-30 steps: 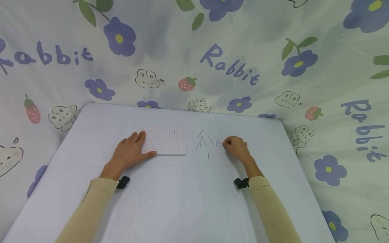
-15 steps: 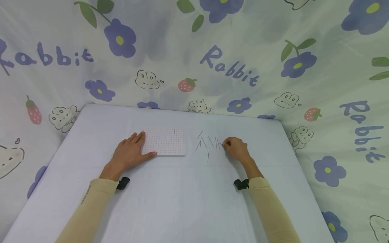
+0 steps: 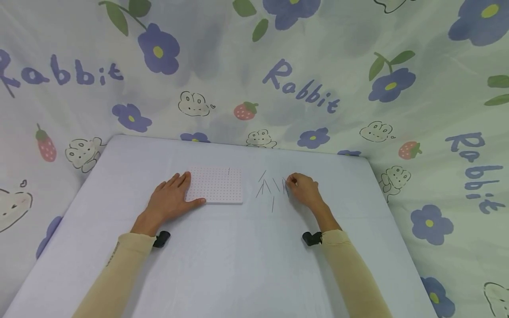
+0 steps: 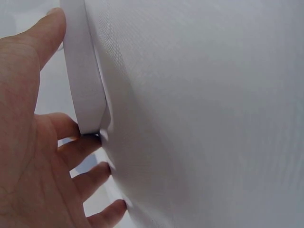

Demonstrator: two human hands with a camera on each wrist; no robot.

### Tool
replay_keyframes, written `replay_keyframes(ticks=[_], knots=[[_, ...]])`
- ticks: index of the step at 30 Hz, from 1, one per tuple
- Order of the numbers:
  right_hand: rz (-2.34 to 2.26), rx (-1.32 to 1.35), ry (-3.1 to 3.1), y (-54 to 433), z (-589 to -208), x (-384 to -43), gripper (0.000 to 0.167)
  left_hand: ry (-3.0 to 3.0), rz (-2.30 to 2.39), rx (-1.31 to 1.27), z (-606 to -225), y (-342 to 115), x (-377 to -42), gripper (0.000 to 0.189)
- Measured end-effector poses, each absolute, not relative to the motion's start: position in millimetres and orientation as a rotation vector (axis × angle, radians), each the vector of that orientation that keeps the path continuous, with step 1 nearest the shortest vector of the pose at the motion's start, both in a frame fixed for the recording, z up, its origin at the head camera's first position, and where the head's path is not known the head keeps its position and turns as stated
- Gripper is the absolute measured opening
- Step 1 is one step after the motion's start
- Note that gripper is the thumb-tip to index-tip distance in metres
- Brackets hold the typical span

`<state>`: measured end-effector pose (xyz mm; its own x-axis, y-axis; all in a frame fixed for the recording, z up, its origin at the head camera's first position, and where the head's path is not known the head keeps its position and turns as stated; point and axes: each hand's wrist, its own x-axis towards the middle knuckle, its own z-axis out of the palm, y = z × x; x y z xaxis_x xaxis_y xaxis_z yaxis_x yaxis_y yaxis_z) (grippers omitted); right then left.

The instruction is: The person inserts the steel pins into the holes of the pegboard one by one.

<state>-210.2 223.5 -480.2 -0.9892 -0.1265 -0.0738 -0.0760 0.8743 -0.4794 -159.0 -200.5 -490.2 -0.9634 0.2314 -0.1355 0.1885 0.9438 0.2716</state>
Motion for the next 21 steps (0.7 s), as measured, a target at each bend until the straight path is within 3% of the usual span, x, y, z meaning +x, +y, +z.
replay_keyframes(ticks=[21], knots=[[-0.870, -0.378, 2.971, 164, -465, -228, 0.019, 2.955, 0.386, 0.328, -488, -199, -155, 0.110]])
